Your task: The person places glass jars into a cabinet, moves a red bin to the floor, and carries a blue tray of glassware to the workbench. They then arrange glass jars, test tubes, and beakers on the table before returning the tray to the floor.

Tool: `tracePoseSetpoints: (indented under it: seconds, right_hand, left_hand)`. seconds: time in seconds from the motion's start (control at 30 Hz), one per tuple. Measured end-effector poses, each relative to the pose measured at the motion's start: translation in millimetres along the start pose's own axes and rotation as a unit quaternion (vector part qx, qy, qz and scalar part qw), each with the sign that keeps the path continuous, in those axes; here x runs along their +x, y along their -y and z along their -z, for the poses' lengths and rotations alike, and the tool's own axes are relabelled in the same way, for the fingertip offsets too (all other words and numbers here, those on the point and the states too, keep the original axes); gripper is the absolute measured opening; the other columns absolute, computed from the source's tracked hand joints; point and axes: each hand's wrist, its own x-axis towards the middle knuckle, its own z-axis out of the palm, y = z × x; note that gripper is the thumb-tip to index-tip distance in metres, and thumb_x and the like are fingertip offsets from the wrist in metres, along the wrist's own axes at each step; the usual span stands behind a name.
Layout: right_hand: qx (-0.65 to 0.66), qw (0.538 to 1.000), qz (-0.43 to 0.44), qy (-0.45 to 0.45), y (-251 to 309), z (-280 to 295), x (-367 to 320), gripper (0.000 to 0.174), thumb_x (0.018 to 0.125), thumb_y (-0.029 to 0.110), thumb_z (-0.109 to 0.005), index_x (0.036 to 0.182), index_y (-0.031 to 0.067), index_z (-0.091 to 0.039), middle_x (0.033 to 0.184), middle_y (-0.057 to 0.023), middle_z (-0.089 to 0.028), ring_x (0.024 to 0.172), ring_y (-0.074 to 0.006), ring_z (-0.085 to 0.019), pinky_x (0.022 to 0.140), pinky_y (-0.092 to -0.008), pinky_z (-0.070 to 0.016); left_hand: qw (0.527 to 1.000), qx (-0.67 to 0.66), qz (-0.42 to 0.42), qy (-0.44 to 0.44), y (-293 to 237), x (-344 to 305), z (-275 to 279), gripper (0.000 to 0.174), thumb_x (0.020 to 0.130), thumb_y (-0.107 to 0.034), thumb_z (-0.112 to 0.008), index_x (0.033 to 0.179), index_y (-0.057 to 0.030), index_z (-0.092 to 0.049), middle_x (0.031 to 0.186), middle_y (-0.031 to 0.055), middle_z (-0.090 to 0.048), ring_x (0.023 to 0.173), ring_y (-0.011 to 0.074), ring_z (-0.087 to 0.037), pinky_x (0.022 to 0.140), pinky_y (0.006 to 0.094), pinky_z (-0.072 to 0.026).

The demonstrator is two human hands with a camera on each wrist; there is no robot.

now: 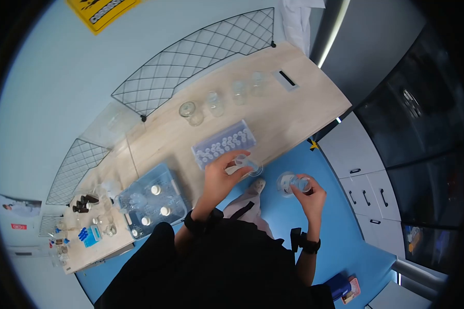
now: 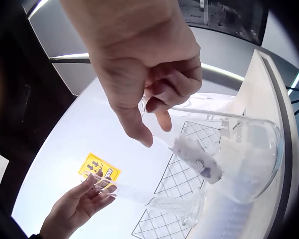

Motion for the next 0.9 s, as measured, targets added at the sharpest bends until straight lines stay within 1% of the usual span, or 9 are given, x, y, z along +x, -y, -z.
tracePoseSetpoints:
  seconds: [0.17, 0.27, 0.37, 0.47, 0.53, 0.63, 0.77, 0.83, 0.9]
  right_hand:
    - [0.019, 1.0, 0.008, -0.016, -27, 13, 62, 0.029, 0.063, 0.012, -0.072, 0.091, 0.007, -0.064, 0.058, 0.0008, -0.051, 0.049, -0.002, -0.043, 0.045, -0.0171, -0.0354]
    - [-0.022, 0.998, -0.04, 0.041, -35, 11, 116, 0.03, 0.063, 0.013, -0.073, 0.091, 0.0066, -0.064, 0.061, -0.0007, -0.055, 0.05, -0.0039, -0.044, 0.047, -0.0184, -0.0382]
    - [-0.07, 0.994, -0.002, 0.086, -58, -6, 173, 0.033, 0.063, 0.015, -0.074, 0.093, 0.0064, -0.063, 0.063, -0.0031, -0.058, 0.05, -0.0062, -0.047, 0.05, -0.0209, -0.0409]
    - [-0.033, 0.986, 0.052, 0.155, -65, -24, 229, 0.034, 0.063, 0.018, -0.073, 0.094, 0.0076, -0.063, 0.063, -0.0057, -0.06, 0.05, -0.0091, -0.051, 0.051, -0.0233, -0.0427]
    - [-0.12, 0.971, 0.051, 0.198, -61, -34, 255, 0.033, 0.063, 0.019, -0.073, 0.093, 0.0088, -0.063, 0.063, -0.0068, -0.06, 0.052, -0.0105, -0.054, 0.052, -0.0248, -0.0438]
    - [-0.07, 0.965, 0.096, 0.232, -71, -59, 289, 0.034, 0.063, 0.021, -0.073, 0.094, 0.0091, -0.063, 0.065, -0.0074, -0.06, 0.054, -0.0119, -0.056, 0.054, -0.025, -0.0447]
    - [-0.051, 0.945, 0.129, 0.295, -82, -89, 321, 0.036, 0.063, 0.021, -0.073, 0.095, 0.0094, -0.063, 0.066, -0.0073, -0.061, 0.054, -0.0126, -0.056, 0.055, -0.0254, -0.0451]
    - [-0.055, 0.93, 0.137, 0.336, -83, -103, 337, 0.036, 0.063, 0.022, -0.073, 0.095, 0.0095, -0.063, 0.066, -0.0072, -0.061, 0.054, -0.013, -0.056, 0.055, -0.0258, -0.0453]
    - [-0.057, 0.914, 0.144, 0.375, -81, -112, 344, 0.037, 0.063, 0.022, -0.073, 0.096, 0.0097, -0.063, 0.066, -0.0071, -0.061, 0.054, -0.0133, -0.057, 0.056, -0.0261, -0.0455]
  left_hand:
    - [1.0, -0.017, 0.019, 0.01, 12, 52, -41, 0.029, 0.07, -0.008, -0.069, 0.098, -0.0039, -0.061, 0.096, 0.0064, -0.063, 0.086, 0.0135, -0.06, 0.08, 0.027, -0.0481]
    - [0.999, -0.025, 0.023, 0.0, 41, 88, -68, 0.029, 0.07, -0.011, -0.07, 0.097, -0.0066, -0.062, 0.097, 0.0079, -0.062, 0.084, 0.0166, -0.061, 0.076, 0.0274, -0.0495]
    - [0.999, -0.036, 0.035, -0.008, 71, 114, -91, 0.029, 0.07, -0.014, -0.07, 0.097, -0.0087, -0.061, 0.097, 0.0094, -0.062, 0.081, 0.0206, -0.062, 0.071, 0.0282, -0.0508]
    - [0.999, -0.01, 0.046, -0.021, 78, 141, -104, 0.031, 0.069, -0.015, -0.07, 0.097, -0.0086, -0.061, 0.097, 0.0099, -0.062, 0.08, 0.0237, -0.062, 0.069, 0.0308, -0.0499]
    - [0.998, 0.012, 0.065, -0.024, 78, 138, -113, 0.031, 0.068, -0.015, -0.07, 0.097, -0.0085, -0.061, 0.096, 0.0102, -0.062, 0.081, 0.0256, -0.061, 0.068, 0.0324, -0.049]
    - [0.999, 0.028, 0.012, -0.044, 76, 148, -118, 0.029, 0.067, -0.014, -0.071, 0.094, -0.0094, -0.062, 0.091, 0.0103, -0.062, 0.076, 0.0233, -0.06, 0.07, 0.0302, -0.0479]
    - [0.993, 0.026, 0.072, -0.09, 69, 148, -125, 0.029, 0.067, -0.013, -0.071, 0.095, -0.0089, -0.062, 0.091, 0.0099, -0.062, 0.077, 0.0227, -0.06, 0.071, 0.0302, -0.0481]
    - [0.983, -0.021, 0.136, -0.12, 72, 148, -133, 0.03, 0.066, -0.012, -0.07, 0.094, -0.0081, -0.061, 0.091, 0.0101, -0.062, 0.079, 0.0272, -0.058, 0.068, 0.0335, -0.0468]
    - [0.977, -0.014, 0.15, -0.148, 68, 147, -140, 0.03, 0.066, -0.012, -0.07, 0.094, -0.0082, -0.061, 0.09, 0.0102, -0.062, 0.078, 0.0264, -0.059, 0.067, 0.0331, -0.0469]
